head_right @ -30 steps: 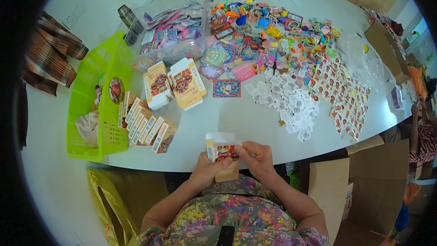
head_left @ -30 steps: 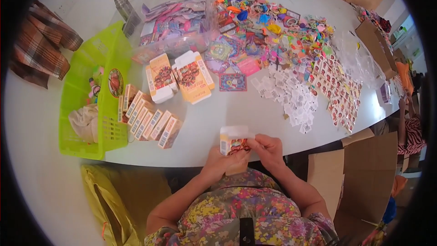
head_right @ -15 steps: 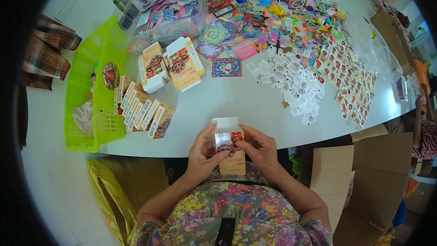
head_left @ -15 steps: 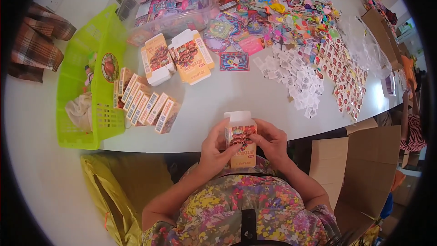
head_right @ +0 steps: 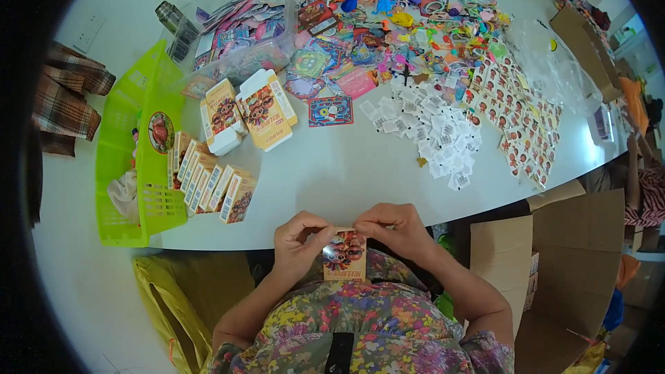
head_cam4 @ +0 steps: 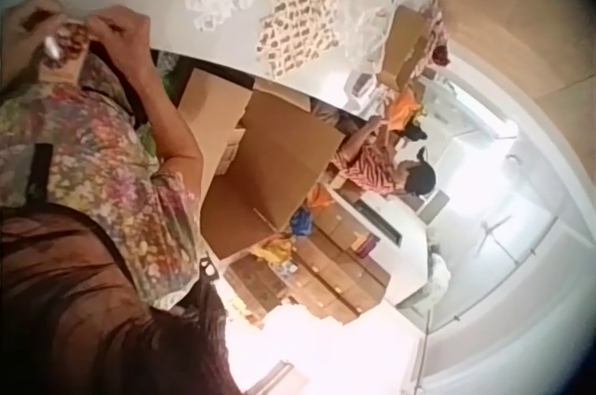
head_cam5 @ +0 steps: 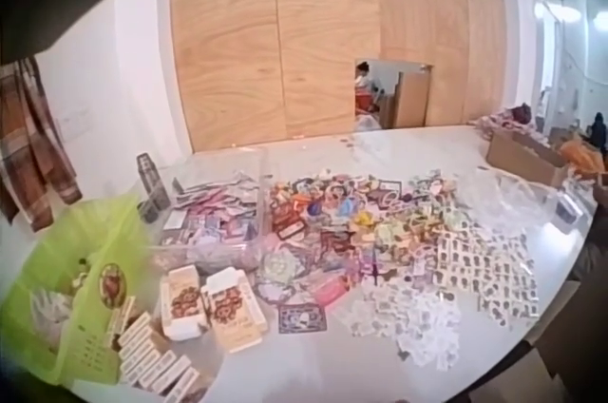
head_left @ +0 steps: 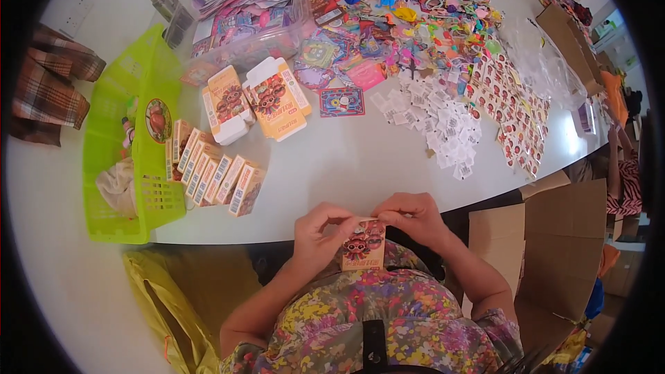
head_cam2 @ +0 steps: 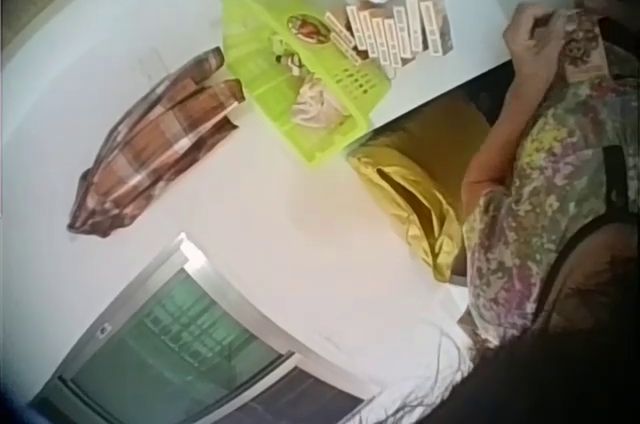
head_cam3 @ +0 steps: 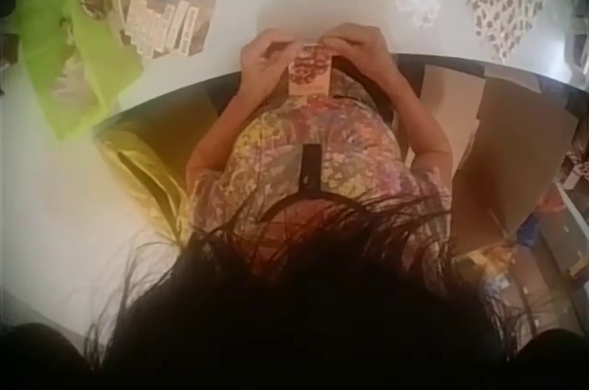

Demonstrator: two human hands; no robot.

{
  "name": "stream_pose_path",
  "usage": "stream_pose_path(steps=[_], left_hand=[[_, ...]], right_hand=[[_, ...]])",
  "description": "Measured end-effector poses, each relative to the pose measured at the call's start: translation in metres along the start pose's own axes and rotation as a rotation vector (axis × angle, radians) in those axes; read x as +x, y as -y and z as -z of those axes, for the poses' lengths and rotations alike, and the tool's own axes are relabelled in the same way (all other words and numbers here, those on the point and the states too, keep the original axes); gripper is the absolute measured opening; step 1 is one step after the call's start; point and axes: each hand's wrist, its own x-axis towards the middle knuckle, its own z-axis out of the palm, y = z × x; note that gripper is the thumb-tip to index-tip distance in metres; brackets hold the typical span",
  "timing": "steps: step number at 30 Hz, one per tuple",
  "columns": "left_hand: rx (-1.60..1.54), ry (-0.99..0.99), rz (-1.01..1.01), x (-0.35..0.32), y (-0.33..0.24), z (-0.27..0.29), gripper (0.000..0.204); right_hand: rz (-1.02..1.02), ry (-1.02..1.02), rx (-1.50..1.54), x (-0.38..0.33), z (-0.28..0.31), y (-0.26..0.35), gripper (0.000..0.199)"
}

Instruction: Packaging small toy charms and stickers into small plastic bags.

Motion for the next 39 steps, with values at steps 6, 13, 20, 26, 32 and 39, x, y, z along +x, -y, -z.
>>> stream_pose_path(steps=[6,13,20,26,32,39], left_hand=[[-0.185,-0.011,0.303,0.013,-0.011,0.004,0.011],[-0.059,0.131,0.283,0.015,-0.014,0.017,0.005],[-0.179,0.291,0.179,0.006,0.001,0.023,0.014],[-0.246,0.217,-0.085,0.042,0.029,0.000,0.079],[-0.229,-0.113,-0.109,0.079,0.028,-0.009,0.089],[0.174,-0.094,-0.345,0.097,0.052,-0.007,0.080]], right_hand=[[-0.091,0.132,-0.078,0.014,0.005,0.021,0.007],[-0.143,0.247,-0.086,0.022,0.016,0.020,0.006],[0.044,0.144,-0.020,-0.013,0.006,0.006,0.012],[-0.215,-0.379,0.485,0.032,0.006,0.000,0.020],[-0.147,-0.087,-0.282,0.101,0.024,-0.005,0.021],[0.473,-0.143,-1.085,0.196,0.039,-0.009,0.034]])
